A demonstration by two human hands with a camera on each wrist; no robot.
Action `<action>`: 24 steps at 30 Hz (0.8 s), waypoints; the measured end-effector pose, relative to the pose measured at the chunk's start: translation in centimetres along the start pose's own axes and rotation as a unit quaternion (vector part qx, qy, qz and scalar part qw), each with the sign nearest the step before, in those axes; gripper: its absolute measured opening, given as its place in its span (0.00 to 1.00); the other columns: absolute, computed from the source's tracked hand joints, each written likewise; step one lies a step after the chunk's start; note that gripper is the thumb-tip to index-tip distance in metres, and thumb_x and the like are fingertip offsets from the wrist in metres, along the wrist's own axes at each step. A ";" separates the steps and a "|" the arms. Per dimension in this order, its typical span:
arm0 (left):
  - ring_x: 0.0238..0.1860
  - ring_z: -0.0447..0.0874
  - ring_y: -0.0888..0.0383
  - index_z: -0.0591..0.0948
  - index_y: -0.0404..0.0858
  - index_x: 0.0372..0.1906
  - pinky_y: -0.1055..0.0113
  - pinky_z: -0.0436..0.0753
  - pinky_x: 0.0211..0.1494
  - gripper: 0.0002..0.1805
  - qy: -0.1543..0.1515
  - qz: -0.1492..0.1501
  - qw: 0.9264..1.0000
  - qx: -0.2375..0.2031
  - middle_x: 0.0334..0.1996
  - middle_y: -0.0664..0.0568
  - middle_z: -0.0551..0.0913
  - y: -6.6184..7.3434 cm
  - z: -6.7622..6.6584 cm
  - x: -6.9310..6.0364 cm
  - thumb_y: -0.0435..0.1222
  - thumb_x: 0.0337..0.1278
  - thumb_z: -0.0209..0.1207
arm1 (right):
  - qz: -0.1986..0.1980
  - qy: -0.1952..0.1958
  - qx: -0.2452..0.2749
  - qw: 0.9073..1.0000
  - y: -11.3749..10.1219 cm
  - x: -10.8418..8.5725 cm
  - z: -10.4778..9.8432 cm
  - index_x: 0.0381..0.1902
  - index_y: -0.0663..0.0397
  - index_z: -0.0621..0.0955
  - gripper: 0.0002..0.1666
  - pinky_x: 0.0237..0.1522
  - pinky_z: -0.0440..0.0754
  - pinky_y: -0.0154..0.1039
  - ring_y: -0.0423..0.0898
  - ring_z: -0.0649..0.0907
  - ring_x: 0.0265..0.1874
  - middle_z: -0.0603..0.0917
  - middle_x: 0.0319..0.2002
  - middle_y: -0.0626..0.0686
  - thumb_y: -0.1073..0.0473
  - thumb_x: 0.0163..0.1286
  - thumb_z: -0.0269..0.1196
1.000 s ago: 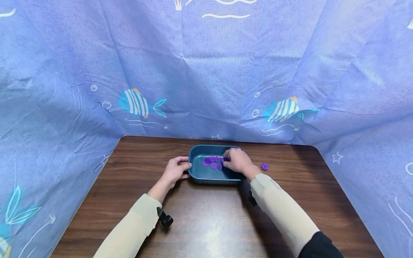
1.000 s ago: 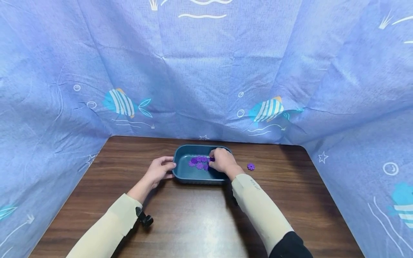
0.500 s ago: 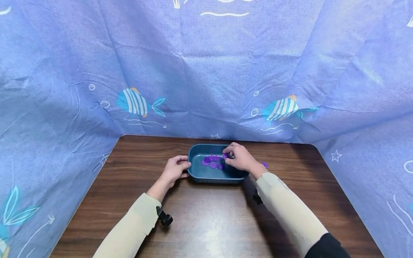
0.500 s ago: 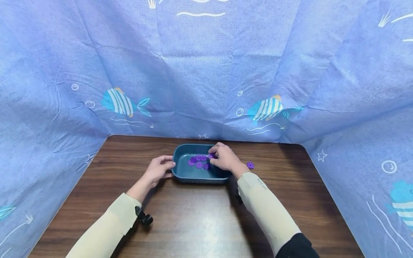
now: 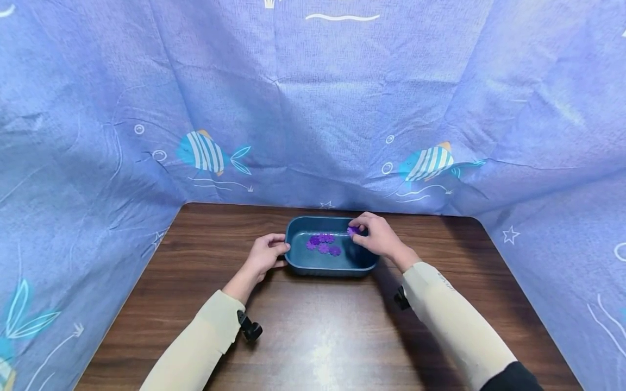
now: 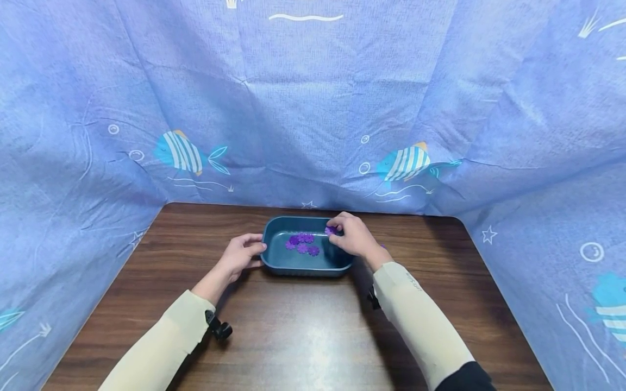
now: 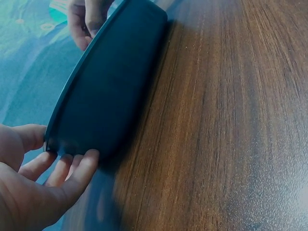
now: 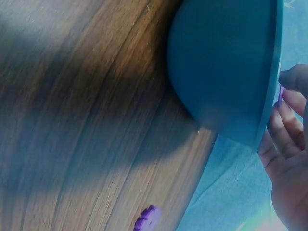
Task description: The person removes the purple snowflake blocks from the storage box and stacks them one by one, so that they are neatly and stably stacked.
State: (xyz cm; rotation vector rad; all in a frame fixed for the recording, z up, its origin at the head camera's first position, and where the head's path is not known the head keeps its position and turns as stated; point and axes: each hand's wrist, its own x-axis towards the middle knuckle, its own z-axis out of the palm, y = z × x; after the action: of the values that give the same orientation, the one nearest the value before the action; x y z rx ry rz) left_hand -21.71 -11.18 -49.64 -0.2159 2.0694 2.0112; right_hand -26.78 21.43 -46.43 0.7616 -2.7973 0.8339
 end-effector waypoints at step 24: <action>0.55 0.84 0.44 0.76 0.29 0.66 0.59 0.91 0.45 0.22 -0.002 0.005 1.000 -0.014 0.59 0.30 0.80 0.0 0.0 -0.2 0.29 0.70 0.60 | 0.054 0.067 0.028 0.996 4.6 -4.4 -2.6 0.46 0.57 0.88 0.13 0.35 0.82 0.36 0.50 0.86 0.39 0.87 0.42 0.54 0.65 0.62 0.72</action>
State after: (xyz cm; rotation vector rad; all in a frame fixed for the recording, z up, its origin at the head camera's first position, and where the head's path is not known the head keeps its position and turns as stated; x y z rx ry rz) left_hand -21.55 -11.19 -49.64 -0.2062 2.0445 2.0460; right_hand -25.33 28.01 -47.57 0.5438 -2.7257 0.9466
